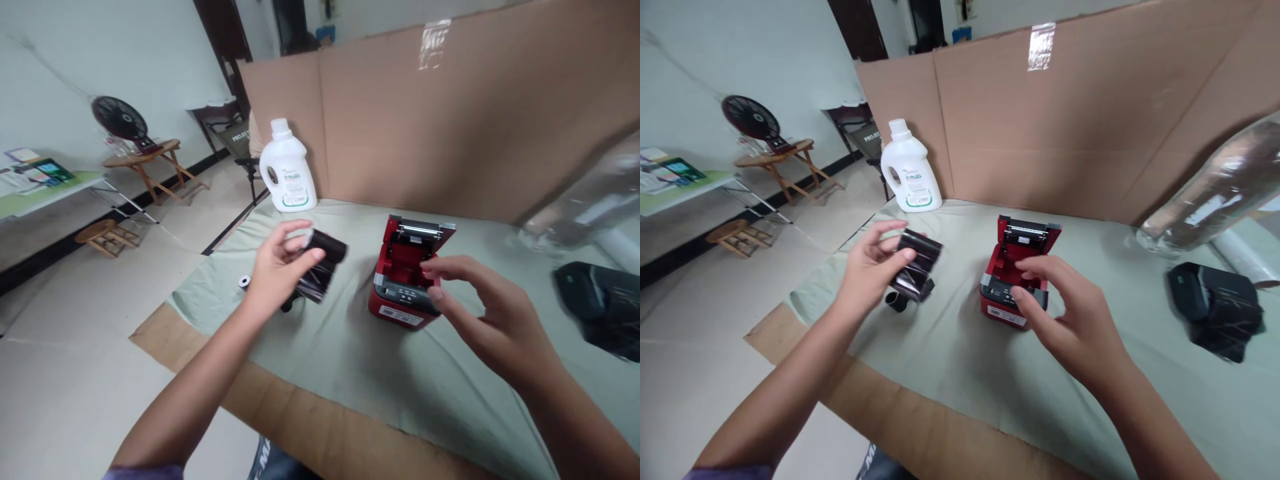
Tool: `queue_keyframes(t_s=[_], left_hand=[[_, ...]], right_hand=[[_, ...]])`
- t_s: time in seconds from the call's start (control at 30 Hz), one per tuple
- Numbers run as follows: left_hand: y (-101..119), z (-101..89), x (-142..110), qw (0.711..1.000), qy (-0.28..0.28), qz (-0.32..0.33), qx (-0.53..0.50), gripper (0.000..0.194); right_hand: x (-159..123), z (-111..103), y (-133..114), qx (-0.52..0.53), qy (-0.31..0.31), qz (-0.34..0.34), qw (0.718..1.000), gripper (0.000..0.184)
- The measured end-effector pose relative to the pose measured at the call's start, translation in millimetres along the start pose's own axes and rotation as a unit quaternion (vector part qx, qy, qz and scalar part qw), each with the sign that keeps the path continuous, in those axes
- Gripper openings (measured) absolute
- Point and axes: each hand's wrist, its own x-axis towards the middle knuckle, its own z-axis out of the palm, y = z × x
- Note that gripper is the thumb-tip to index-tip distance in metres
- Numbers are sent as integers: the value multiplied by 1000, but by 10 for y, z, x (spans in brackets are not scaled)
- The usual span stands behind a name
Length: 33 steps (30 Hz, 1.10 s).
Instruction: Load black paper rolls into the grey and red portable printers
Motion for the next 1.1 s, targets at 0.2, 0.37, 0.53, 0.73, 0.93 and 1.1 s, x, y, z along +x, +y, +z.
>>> queue_keyframes(t_s=[0.2, 0.37, 0.53, 0.73, 0.93, 1.1], left_hand=[[-116, 1125, -169, 971, -87, -88, -205, 56], [-350, 1424, -368, 959, -47, -173, -220, 75], [-419, 1545, -738, 938, -133, -248, -201, 70], [-624, 1452, -898, 938, -128, -285, -150, 49], [-885, 1364, -837, 946, -156, -258, -123, 62], [-1020, 1375, -772, 950, -166, -239, -117, 68]], right_hand=[[377, -213, -186, 34, -223, 68, 972, 25], [443, -215, 144, -24, -245, 99, 964, 15], [503, -62, 438, -92, -248, 137, 954, 14], [490, 218, 580, -188, -233, 128, 945, 15], [475, 408, 638, -284, -207, 76, 933, 19], [509, 463, 671, -260, -198, 105, 939, 24]])
